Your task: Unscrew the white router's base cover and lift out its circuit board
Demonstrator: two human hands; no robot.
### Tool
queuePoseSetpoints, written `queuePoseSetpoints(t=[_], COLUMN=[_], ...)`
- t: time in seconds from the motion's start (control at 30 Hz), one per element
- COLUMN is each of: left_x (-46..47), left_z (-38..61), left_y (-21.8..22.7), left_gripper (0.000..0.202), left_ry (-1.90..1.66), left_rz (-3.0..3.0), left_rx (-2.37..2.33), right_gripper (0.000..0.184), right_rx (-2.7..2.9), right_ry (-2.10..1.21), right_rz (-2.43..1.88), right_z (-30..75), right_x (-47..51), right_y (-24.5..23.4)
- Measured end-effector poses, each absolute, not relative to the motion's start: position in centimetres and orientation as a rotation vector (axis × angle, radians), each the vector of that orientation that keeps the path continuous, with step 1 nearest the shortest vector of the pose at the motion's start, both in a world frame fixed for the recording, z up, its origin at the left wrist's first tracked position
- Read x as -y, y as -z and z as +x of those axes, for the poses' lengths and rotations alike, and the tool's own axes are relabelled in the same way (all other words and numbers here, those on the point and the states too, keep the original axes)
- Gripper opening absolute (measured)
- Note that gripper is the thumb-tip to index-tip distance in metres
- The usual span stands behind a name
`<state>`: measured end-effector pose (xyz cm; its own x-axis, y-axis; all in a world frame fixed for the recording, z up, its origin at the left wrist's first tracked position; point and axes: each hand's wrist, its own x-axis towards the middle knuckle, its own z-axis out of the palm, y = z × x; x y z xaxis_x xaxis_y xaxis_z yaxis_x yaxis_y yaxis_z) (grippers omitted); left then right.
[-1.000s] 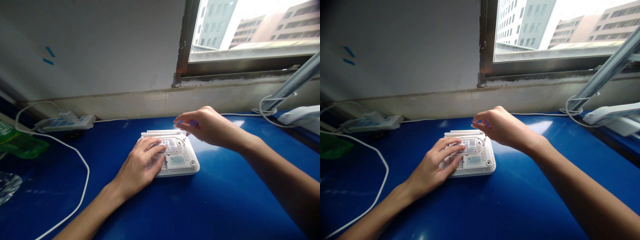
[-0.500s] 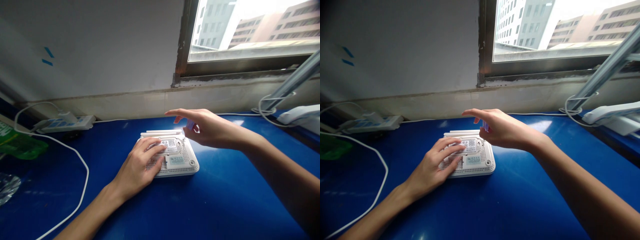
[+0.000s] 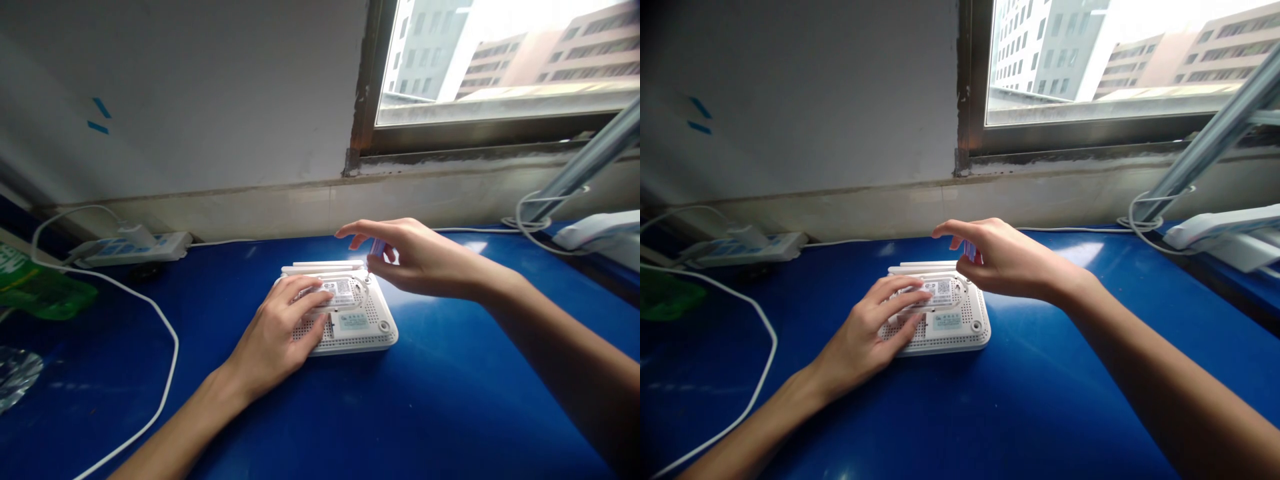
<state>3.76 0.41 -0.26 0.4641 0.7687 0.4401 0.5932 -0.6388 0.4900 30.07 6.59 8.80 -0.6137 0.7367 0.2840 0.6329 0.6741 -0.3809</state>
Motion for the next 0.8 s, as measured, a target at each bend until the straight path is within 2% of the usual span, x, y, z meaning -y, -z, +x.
queuePoseSetpoints(t=[0.07,0.1,0.2,0.3,0.33,0.5,0.57,0.63,0.73,0.8], left_x=[-0.42,-0.42,-0.43,-0.43,-0.43,-0.47,-0.48,-0.47,-0.44,-0.42], left_z=[3.76,3.76,3.75,3.74,3.74,3.69,3.69,3.71,3.77,3.79], left_y=[0.28,0.28,0.28,0.28,0.29,0.27,0.21,0.15,0.12,0.14], left_gripper=[0.03,0.03,0.03,0.031,0.031,0.031,0.031,0.031,0.03,0.03], left_ry=[-0.949,-0.95,-0.95,-0.938,-0.933,-0.925,-0.925,-0.923,-0.922,-0.921], left_rz=[2.448,2.448,2.449,2.444,2.442,2.445,2.446,2.442,2.436,2.433], left_rx=[-1.167,-1.167,-1.167,-1.166,-1.166,-1.166,-1.164,-1.163,-1.164,-1.166], right_gripper=[0.025,0.023,0.03,0.055,0.057,0.03,0.025,0.032,0.054,0.056], right_rx=[2.456,2.45,2.458,2.483,2.487,2.472,2.483,2.498,2.515,2.531], right_ry=[-0.298,-0.29,-0.329,-0.325,-0.306,-0.265,-0.271,-0.29,-0.323,-0.323], right_rz=[-1.108,-1.128,-1.13,-1.08,-1.069,-1.105,-1.103,-1.069,-1.001,-0.984], right_z=[29.9,29.86,29.95,30.12,30.13,29.9,29.94,30.1,30.35,30.38], right_x=[-6.58,-6.62,-6.78,-6.75,-6.72,-6.88,-7.03,-7.07,-6.92,-6.83], right_y=[-8.79,-8.73,-8.56,-8.55,-8.56,-8.25,-8.08,-8.05,-8.23,-8.35])
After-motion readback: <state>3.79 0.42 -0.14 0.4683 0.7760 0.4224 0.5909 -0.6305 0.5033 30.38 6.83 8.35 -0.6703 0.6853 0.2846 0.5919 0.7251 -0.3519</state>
